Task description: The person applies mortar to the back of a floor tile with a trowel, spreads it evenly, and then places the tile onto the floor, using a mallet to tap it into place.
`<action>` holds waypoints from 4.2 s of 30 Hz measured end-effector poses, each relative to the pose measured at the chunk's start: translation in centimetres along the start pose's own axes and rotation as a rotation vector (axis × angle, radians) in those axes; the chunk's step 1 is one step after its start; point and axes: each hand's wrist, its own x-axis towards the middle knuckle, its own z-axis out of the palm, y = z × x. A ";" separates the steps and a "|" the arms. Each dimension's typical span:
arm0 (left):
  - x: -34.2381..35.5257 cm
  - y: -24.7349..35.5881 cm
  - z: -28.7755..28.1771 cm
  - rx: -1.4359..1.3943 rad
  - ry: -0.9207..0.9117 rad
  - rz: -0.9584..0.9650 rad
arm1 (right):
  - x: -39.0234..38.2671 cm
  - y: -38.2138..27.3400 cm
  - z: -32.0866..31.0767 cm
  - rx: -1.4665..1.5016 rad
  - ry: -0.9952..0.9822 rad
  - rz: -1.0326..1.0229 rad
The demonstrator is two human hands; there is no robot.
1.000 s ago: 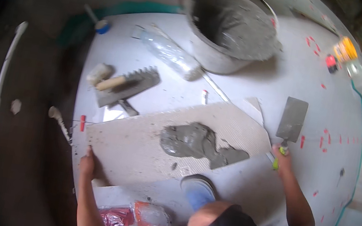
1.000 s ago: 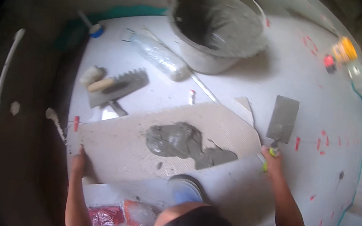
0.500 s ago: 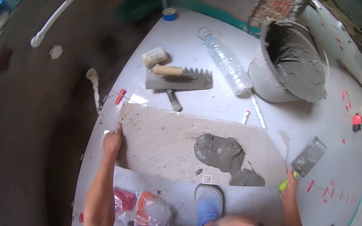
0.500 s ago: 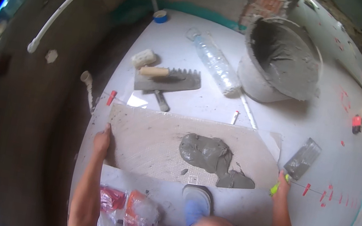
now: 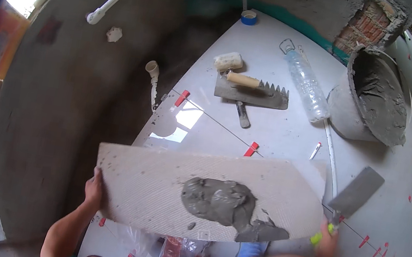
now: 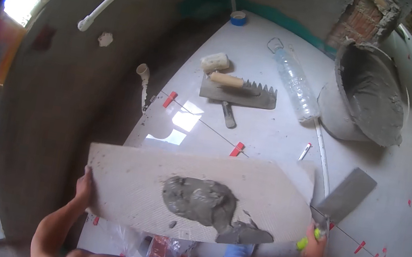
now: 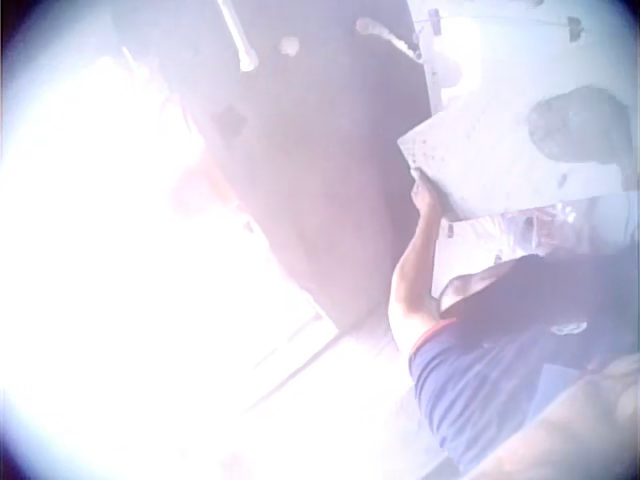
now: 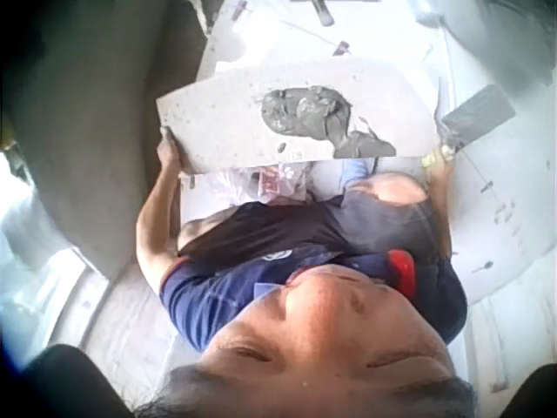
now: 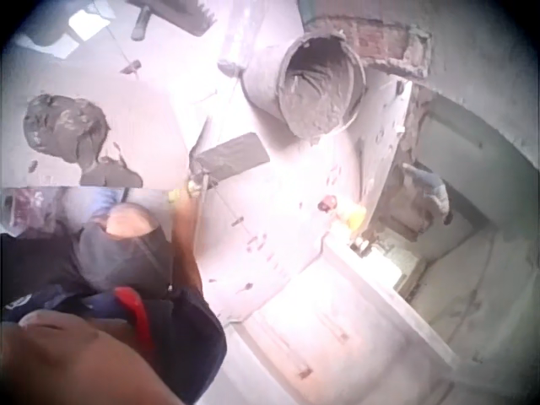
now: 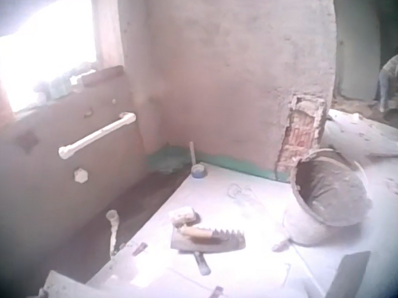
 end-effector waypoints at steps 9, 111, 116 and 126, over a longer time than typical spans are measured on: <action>-9.8 -20.2 -3.2 -0.457 0.220 -0.108 | 3.8 -8.4 13.5 -0.106 -0.460 -0.291; -10.2 -22.4 15.0 -0.852 0.315 -0.249 | -5.8 -15.9 28.0 -1.355 -0.842 -0.887; -10.0 -23.2 15.1 -0.855 0.324 -0.262 | -3.2 -18.7 28.3 -1.340 -0.651 -0.840; -10.1 -22.5 14.7 -0.887 0.307 -0.324 | 1.3 -21.2 26.8 -0.766 -0.742 -0.373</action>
